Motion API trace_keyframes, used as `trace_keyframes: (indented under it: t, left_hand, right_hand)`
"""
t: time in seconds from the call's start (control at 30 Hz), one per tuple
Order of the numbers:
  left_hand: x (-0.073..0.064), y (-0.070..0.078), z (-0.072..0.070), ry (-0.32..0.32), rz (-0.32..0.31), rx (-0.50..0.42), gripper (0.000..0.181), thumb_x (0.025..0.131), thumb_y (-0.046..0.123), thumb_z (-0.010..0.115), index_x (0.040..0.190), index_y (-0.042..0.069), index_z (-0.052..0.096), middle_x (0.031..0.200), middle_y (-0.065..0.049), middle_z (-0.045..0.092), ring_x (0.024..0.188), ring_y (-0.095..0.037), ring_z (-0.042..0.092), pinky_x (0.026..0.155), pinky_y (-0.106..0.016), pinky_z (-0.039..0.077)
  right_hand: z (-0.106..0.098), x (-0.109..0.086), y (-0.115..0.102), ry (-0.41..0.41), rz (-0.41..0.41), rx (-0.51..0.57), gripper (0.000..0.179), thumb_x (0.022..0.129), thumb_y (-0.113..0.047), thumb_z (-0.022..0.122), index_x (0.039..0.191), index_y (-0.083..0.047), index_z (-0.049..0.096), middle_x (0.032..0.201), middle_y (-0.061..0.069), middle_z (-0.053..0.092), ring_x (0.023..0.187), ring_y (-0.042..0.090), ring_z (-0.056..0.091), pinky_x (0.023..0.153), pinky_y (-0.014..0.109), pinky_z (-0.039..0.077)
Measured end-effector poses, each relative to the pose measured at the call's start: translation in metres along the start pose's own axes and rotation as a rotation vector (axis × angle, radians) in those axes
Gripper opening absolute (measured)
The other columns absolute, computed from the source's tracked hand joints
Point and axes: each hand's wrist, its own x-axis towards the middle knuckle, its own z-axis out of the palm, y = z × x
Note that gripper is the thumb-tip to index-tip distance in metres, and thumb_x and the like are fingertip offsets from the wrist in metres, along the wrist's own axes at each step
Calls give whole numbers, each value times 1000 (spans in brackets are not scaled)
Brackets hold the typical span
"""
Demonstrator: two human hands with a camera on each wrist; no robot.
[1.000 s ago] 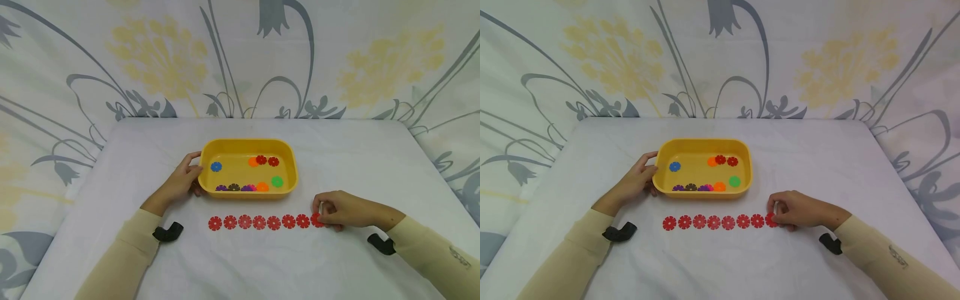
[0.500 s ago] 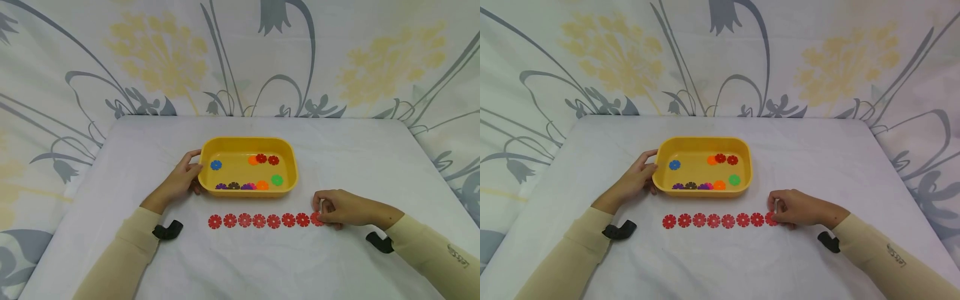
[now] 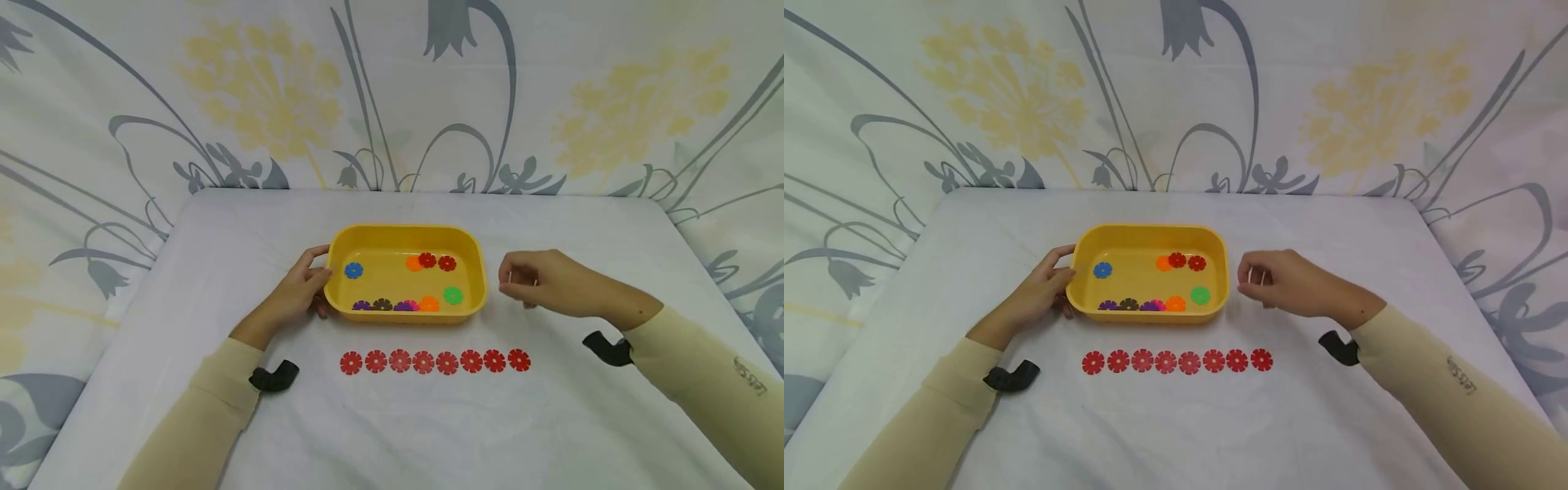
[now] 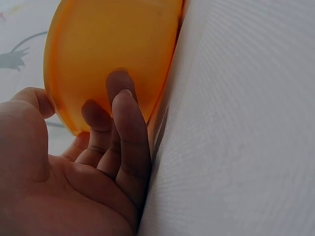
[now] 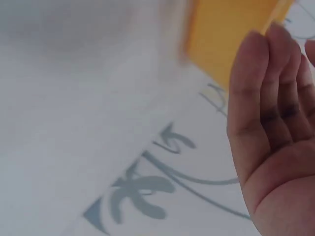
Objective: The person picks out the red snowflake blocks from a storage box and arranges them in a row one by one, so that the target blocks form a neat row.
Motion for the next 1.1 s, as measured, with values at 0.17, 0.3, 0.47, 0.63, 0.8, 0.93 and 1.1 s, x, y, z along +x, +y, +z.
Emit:
trace_keyframes:
  t: [0.17, 0.3, 0.47, 0.63, 0.8, 0.93, 1.1]
  left_hand:
    - [-1, -1, -1, 6, -4, 3, 54, 108, 30, 41, 157, 25, 19, 120, -23, 64, 69, -26, 63, 67, -31, 58]
    - [-1, 0, -1, 1, 8, 2, 54, 108, 29, 41, 157, 24, 19, 119, -23, 64, 69, -26, 63, 67, -32, 58]
    - [-2, 2, -1, 2, 11, 0, 54, 108, 29, 42, 157, 25, 19, 119, -22, 64, 68, -26, 63, 67, -32, 58]
    - [-1, 0, -2, -2, 18, -1, 53, 108, 30, 42, 157, 25, 20, 117, -21, 64, 67, -26, 63, 67, -33, 58]
    - [-1, 1, -2, -4, 29, 3, 53, 108, 29, 41, 156, 25, 20, 115, -21, 64, 66, -26, 63, 66, -34, 58]
    - [-1, 2, -2, -5, 32, -1, 53, 108, 29, 41, 156, 25, 20, 115, -21, 64, 66, -26, 63, 66, -34, 58]
    - [-2, 2, -2, -7, 32, -4, 52, 108, 28, 41, 157, 24, 20, 115, -22, 65, 65, -25, 63, 66, -33, 58]
  right_hand:
    - [-3, 38, -19, 76, -83, -57, 9, 96, -16, 66, 104, -11, 64, 91, 4, 65, 83, 19, 60, 77, 29, 56]
    - [7, 70, -29, 29, -86, -33, 16, 97, -16, 65, 111, -9, 64, 107, 7, 68, 100, 21, 61, 95, 40, 56]
    - [20, 101, -34, -56, -88, -24, 25, 97, -13, 64, 120, -5, 64, 120, 10, 67, 113, 25, 59, 104, 46, 51]
    - [26, 118, -31, -93, -68, -81, 27, 97, -13, 64, 123, -6, 63, 122, 9, 64, 118, 28, 56, 109, 48, 47]
    - [30, 122, -29, -126, -64, -145, 31, 97, -15, 64, 126, -5, 61, 120, 10, 63, 115, 28, 55, 110, 48, 45]
    - [32, 123, -32, -135, -57, -195, 34, 96, -14, 65, 128, -4, 60, 119, 10, 63, 110, 26, 55, 108, 46, 47]
    - [32, 124, -33, -158, -38, -190, 35, 94, -5, 65, 129, -4, 60, 125, 12, 63, 117, 28, 56, 111, 47, 45]
